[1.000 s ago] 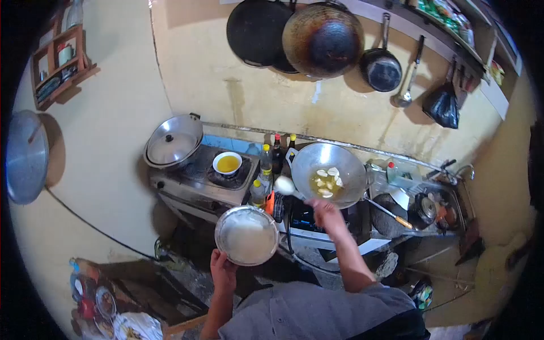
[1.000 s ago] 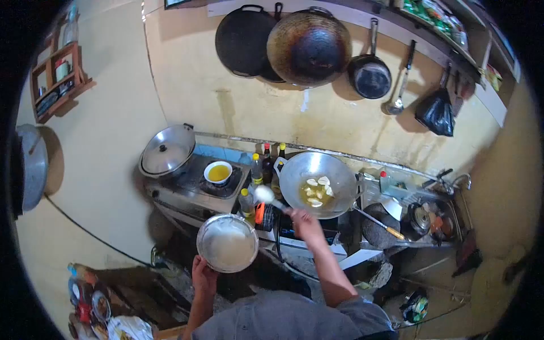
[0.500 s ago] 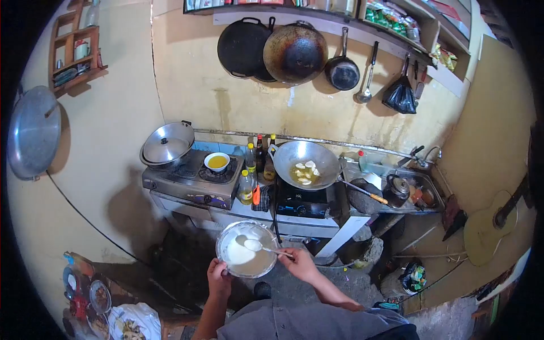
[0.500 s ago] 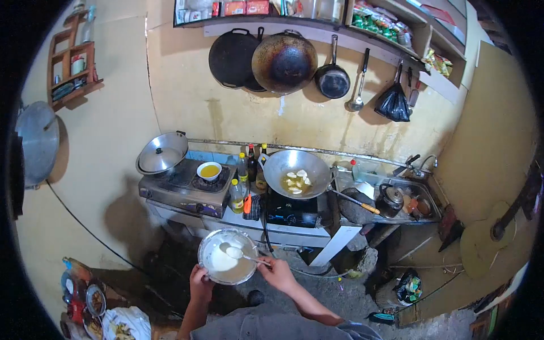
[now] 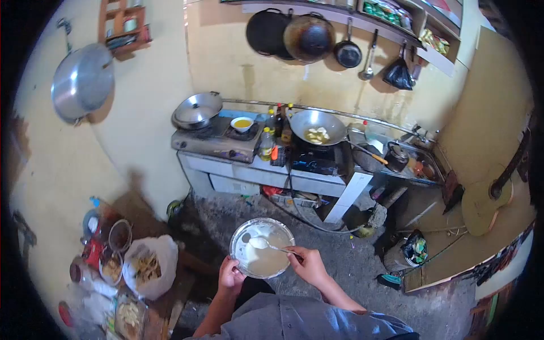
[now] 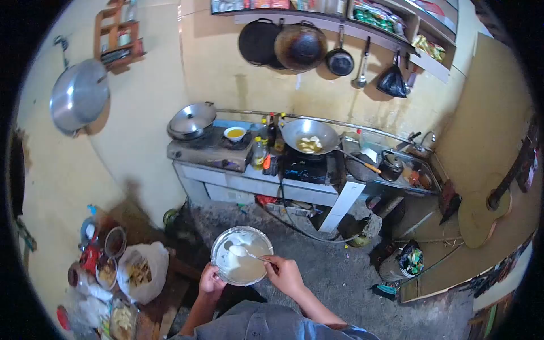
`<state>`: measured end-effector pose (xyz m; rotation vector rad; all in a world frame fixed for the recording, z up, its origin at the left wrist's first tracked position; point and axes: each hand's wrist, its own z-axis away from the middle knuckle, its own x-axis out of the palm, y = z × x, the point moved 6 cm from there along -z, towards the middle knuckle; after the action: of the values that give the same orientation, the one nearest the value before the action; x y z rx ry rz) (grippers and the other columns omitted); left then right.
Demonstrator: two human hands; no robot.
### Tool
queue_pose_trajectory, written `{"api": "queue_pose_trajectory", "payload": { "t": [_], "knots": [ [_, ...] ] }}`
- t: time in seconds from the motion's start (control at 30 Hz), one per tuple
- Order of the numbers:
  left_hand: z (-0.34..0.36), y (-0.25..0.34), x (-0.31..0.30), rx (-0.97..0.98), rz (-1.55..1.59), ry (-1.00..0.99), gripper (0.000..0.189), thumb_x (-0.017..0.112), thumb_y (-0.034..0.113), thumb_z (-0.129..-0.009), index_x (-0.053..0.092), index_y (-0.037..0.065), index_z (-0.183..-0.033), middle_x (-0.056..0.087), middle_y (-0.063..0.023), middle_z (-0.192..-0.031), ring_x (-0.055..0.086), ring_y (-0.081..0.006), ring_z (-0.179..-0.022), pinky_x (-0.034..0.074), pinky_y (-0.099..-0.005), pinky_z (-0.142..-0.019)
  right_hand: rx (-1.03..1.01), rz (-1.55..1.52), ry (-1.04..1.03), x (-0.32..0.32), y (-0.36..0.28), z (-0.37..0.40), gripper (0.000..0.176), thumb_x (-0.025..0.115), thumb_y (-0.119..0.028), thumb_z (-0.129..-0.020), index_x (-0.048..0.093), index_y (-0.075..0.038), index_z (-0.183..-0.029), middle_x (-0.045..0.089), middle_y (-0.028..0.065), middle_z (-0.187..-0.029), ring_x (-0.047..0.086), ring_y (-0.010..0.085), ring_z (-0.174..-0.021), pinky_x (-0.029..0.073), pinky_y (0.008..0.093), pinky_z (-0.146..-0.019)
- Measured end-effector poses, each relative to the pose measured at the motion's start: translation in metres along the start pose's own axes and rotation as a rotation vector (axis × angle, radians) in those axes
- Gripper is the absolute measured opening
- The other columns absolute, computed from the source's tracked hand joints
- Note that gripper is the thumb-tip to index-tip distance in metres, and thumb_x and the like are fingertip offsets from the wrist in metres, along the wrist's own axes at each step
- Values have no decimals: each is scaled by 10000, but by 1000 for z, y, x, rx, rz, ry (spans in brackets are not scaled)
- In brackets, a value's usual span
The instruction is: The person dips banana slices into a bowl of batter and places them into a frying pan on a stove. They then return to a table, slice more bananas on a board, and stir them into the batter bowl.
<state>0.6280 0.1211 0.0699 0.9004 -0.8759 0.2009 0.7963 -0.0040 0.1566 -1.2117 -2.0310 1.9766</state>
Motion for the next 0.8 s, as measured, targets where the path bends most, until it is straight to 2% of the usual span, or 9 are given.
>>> {"api": "queue_pose_trajectory", "payload": {
  "t": [0.1, 0.17, 0.33, 0.43, 0.5, 0.53, 0.57, 0.63, 0.8],
  "knots": [
    [36, 16, -49, 19, 3, -67, 104, 485, 89, -774, 500, 60, -873, 482, 10, -639, 491, -93, -602, 447, -303, -633, -18, 20, -96, 25, -31, 19, 195, 565, -112, -795, 634, -33, -960, 559, 173, -594, 543, 222, -470, 424, 318, -473],
    [58, 33, -69, 72, -41, 5, 96, 495, 92, -760, 489, 63, -850, 474, 20, -617, 488, -81, -589, 426, -290, -578, -55, -1, -149, 47, -49, 27, 194, 561, -110, -799, 633, -32, -961, 558, 175, -595, 540, 217, -467, 423, 315, -473],
    [111, 95, -112, 205, 73, 225, 130, 494, 79, -741, 498, 50, -868, 555, -49, -793, 555, -151, -741, 480, -333, -701, -152, 16, -315, 123, -93, 44, 191, 556, -86, -802, 632, -33, -968, 565, 185, -618, 536, 185, -462, 421, 305, -471],
    [135, 118, -189, 236, 93, 195, 142, 486, 66, -742, 499, 56, -883, 568, -71, -896, 560, -183, -843, 477, -365, -771, -146, -74, -429, 196, -93, 52, 186, 550, -69, -814, 630, -19, -975, 623, 140, -679, 547, 132, -517, 428, 290, -506],
    [167, 144, -224, 252, 129, 361, 155, 485, 56, -745, 503, 66, -899, 567, -51, -864, 561, -173, -819, 481, -352, -749, -179, -439, -371, 258, -76, 58, 171, 561, -85, -844, 631, -3, -976, 580, 6, -631, 412, 41, -491, 348, 220, -448],
    [182, 152, -253, 271, 136, 366, 165, 485, 54, -745, 501, 66, -909, 563, -49, -858, 560, -172, -816, 483, -351, -741, 133, -497, -560, 278, -102, 67, 169, 550, -122, -864, 637, -16, -964, 510, -40, -584, 357, 28, -470, 289, 207, -428],
    [197, 158, -281, 288, 144, 367, 175, 485, 52, -745, 498, 66, -919, 560, -47, -853, 558, -171, -813, 486, -349, -733, 282, -555, -629, 308, -105, 77, 190, 520, -151, -882, 625, -34, -990, 428, -52, -529, 303, 27, -444, 247, 202, -421],
    [241, 181, -313, 318, 153, 490, 183, 482, 53, -745, 495, 70, -927, 554, -51, -868, 557, -171, -818, 490, -357, -732, 425, -678, -740, 360, -125, 97, 220, 496, -166, -894, 596, -28, -1033, 389, -62, -527, 296, 38, -436, 248, 206, -418],
    [311, 206, -414, 328, 183, 754, 235, 461, 48, -733, 491, 70, -965, 541, -68, -922, 556, -185, -849, 502, -377, -731, 521, -653, -978, 464, -162, 137, 229, 497, -172, -895, 577, -27, -1053, 397, -61, -554, 306, 34, -446, 235, 205, -416]
  ]
}}
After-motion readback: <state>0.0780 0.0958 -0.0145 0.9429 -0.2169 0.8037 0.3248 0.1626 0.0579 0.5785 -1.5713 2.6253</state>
